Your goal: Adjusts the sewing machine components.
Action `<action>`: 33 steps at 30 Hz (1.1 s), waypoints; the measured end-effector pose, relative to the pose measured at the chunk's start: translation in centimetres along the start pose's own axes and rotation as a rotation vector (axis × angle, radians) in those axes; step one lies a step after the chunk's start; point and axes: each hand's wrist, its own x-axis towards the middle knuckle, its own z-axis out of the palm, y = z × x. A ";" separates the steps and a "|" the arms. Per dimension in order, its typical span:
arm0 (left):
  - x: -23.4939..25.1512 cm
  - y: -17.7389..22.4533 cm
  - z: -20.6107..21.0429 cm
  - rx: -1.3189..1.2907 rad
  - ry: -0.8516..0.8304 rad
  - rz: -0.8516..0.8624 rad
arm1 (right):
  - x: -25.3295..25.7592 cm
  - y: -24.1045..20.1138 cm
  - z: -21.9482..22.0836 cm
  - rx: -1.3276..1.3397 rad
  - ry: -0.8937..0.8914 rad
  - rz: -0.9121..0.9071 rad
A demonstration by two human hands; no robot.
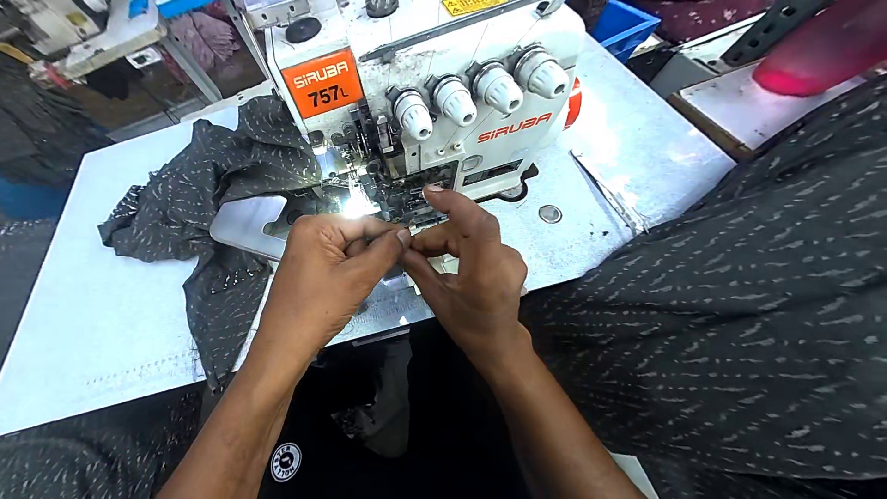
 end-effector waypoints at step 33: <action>0.2 -0.1 1.9 -0.111 -0.019 -0.107 | 0.0 0.5 -2.6 0.058 -0.004 0.087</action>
